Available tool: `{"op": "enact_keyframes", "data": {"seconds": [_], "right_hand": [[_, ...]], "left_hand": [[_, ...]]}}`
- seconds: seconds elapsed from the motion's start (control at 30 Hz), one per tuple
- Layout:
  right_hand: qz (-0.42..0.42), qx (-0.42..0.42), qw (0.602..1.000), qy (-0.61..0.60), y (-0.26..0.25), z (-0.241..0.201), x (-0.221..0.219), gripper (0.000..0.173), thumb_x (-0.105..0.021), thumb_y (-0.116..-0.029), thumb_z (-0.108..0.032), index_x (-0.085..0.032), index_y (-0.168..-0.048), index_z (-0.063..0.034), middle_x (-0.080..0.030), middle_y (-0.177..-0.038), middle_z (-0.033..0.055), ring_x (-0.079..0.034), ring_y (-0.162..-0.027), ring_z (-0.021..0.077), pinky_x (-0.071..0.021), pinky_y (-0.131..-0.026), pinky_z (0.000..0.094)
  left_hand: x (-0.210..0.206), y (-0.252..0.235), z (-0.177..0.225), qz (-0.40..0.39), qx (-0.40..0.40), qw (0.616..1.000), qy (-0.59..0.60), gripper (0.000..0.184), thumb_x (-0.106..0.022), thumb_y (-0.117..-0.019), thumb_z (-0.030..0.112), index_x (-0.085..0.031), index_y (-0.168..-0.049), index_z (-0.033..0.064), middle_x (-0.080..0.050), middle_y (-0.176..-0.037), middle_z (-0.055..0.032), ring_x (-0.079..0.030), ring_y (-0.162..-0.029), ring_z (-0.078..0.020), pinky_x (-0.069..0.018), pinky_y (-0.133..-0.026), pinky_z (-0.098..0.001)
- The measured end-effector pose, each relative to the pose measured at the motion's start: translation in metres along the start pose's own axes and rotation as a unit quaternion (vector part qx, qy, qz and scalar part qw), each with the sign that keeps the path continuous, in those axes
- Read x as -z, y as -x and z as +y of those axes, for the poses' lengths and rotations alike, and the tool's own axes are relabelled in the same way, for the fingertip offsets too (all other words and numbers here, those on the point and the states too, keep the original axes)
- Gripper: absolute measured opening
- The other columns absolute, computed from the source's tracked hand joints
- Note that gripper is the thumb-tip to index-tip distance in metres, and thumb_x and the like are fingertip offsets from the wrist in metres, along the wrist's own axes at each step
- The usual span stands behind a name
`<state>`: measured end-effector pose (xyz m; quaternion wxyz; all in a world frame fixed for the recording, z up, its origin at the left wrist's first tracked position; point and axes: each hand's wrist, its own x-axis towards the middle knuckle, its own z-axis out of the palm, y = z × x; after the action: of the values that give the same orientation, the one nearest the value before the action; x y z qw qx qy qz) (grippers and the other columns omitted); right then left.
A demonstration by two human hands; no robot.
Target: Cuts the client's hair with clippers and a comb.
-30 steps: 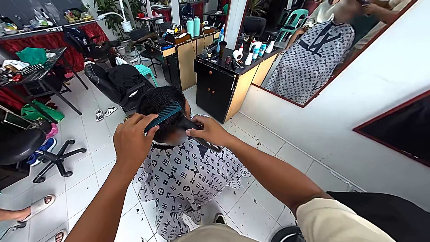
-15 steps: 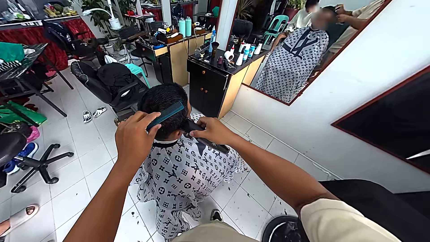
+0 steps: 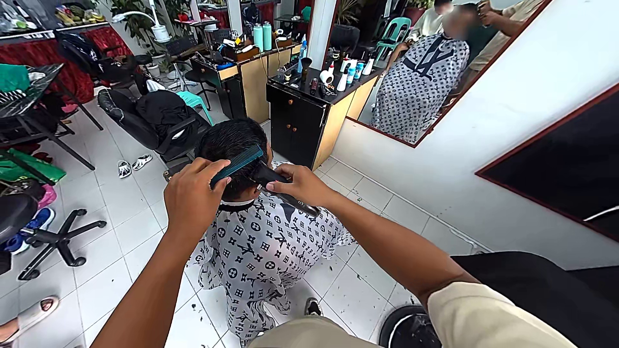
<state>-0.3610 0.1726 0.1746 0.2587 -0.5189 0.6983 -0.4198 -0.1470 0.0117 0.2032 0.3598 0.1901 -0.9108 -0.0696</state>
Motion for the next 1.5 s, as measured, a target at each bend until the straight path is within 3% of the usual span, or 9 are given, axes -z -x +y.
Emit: {"op": "enact_keyframes", "data": {"seconds": [0.13, 0.3, 0.47, 0.73, 0.9, 1.07, 1.2, 1.37, 1.5], "right_hand": [[-0.022, -0.062, 0.996, 0.057, -0.002, 0.009, 0.011, 0.039, -0.071, -0.0967, -0.040, -0.066, -0.102, -0.0014, -0.063, -0.075, 0.0069, -0.061, -0.063, 0.0134, -0.0530, -0.063, 0.0326], [-0.016, -0.014, 0.998, -0.061, -0.004, 0.006, 0.007, 0.033, -0.066, -0.1014, -0.032, -0.065, -0.116, -0.0028, -0.069, -0.085, 0.0087, -0.067, -0.068, 0.0129, -0.0584, -0.065, 0.0295], [-0.039, -0.060, 0.997, -0.035, -0.008, 0.019, 0.018, 0.034, -0.064, -0.1023, -0.034, -0.065, -0.107, -0.0003, -0.066, -0.078, 0.0084, -0.066, -0.063, 0.0128, -0.0578, -0.063, 0.0292], [-0.065, -0.074, 0.994, -0.044, -0.013, 0.029, 0.027, 0.034, -0.064, -0.1024, -0.035, -0.065, -0.108, -0.0011, -0.065, -0.080, 0.0071, -0.064, -0.062, 0.0112, -0.0565, -0.061, 0.0274], [-0.049, -0.022, 0.983, -0.178, -0.013, 0.014, 0.024, 0.029, -0.056, -0.1063, -0.026, -0.063, -0.119, -0.0013, -0.067, -0.083, 0.0075, -0.066, -0.066, 0.0117, -0.0590, -0.064, 0.0269], [-0.084, -0.082, 0.990, -0.083, -0.019, 0.031, 0.035, 0.032, -0.062, -0.1036, -0.032, -0.064, -0.107, -0.0005, -0.065, -0.078, 0.0064, -0.063, -0.061, 0.0100, -0.0556, -0.060, 0.0252], [-0.074, -0.036, 0.976, -0.204, -0.019, 0.021, 0.032, 0.028, -0.052, -0.1077, -0.027, -0.063, -0.112, -0.0012, -0.066, -0.079, 0.0072, -0.066, -0.063, 0.0117, -0.0586, -0.062, 0.0257], [-0.092, -0.084, 0.988, -0.088, -0.020, 0.030, 0.040, 0.031, -0.060, -0.1049, -0.031, -0.064, -0.109, -0.0008, -0.064, -0.079, 0.0056, -0.062, -0.061, 0.0086, -0.0544, -0.059, 0.0235], [-0.066, -0.028, 0.983, -0.169, -0.018, 0.016, 0.034, 0.028, -0.054, -0.1067, -0.026, -0.063, -0.116, -0.0010, -0.066, -0.083, 0.0071, -0.065, -0.065, 0.0110, -0.0579, -0.062, 0.0256]], "left_hand": [[0.003, 0.000, 0.003, 0.010, -0.001, 1.000, -0.010, 0.028, -0.077, -0.0913, 0.015, -0.076, -0.120, 0.0148, -0.072, -0.108, -0.0151, -0.069, -0.094, -0.0355, -0.0511, -0.075, -0.0576], [-0.001, 0.001, 0.004, 0.006, 0.017, 1.000, -0.013, 0.029, -0.078, -0.0906, 0.016, -0.076, -0.120, 0.0152, -0.071, -0.106, -0.0144, -0.069, -0.091, -0.0345, -0.0513, -0.073, -0.0567], [0.002, 0.000, 0.012, 0.014, 0.018, 0.999, -0.024, 0.028, -0.078, -0.0905, 0.015, -0.076, -0.119, 0.0145, -0.072, -0.106, -0.0145, -0.069, -0.091, -0.0348, -0.0517, -0.071, -0.0566], [0.004, -0.001, 0.017, 0.014, 0.021, 0.998, -0.050, 0.029, -0.078, -0.0905, 0.016, -0.076, -0.119, 0.0161, -0.072, -0.106, -0.0141, -0.069, -0.091, -0.0348, -0.0525, -0.070, -0.0561], [0.000, -0.008, 0.020, 0.014, 0.026, 0.998, -0.063, 0.028, -0.078, -0.0903, 0.016, -0.076, -0.118, 0.0159, -0.072, -0.105, -0.0137, -0.070, -0.091, -0.0346, -0.0528, -0.070, -0.0557], [0.001, -0.007, 0.022, 0.019, 0.023, 0.997, -0.069, 0.028, -0.078, -0.0910, 0.017, -0.076, -0.119, 0.0166, -0.072, -0.107, -0.0135, -0.070, -0.092, -0.0347, -0.0527, -0.070, -0.0558], [-0.004, -0.008, 0.020, 0.019, 0.029, 0.997, -0.066, 0.028, -0.079, -0.0902, 0.017, -0.076, -0.119, 0.0172, -0.072, -0.106, -0.0130, -0.069, -0.091, -0.0345, -0.0525, -0.070, -0.0560], [-0.001, -0.006, 0.019, 0.021, 0.024, 0.997, -0.066, 0.028, -0.078, -0.0905, 0.017, -0.077, -0.118, 0.0168, -0.072, -0.106, -0.0133, -0.070, -0.091, -0.0346, -0.0522, -0.069, -0.0559], [-0.002, -0.006, 0.016, 0.016, 0.030, 0.998, -0.050, 0.029, -0.078, -0.0902, 0.016, -0.076, -0.119, 0.0158, -0.072, -0.106, -0.0146, -0.070, -0.092, -0.0361, -0.0525, -0.070, -0.0576]]}}
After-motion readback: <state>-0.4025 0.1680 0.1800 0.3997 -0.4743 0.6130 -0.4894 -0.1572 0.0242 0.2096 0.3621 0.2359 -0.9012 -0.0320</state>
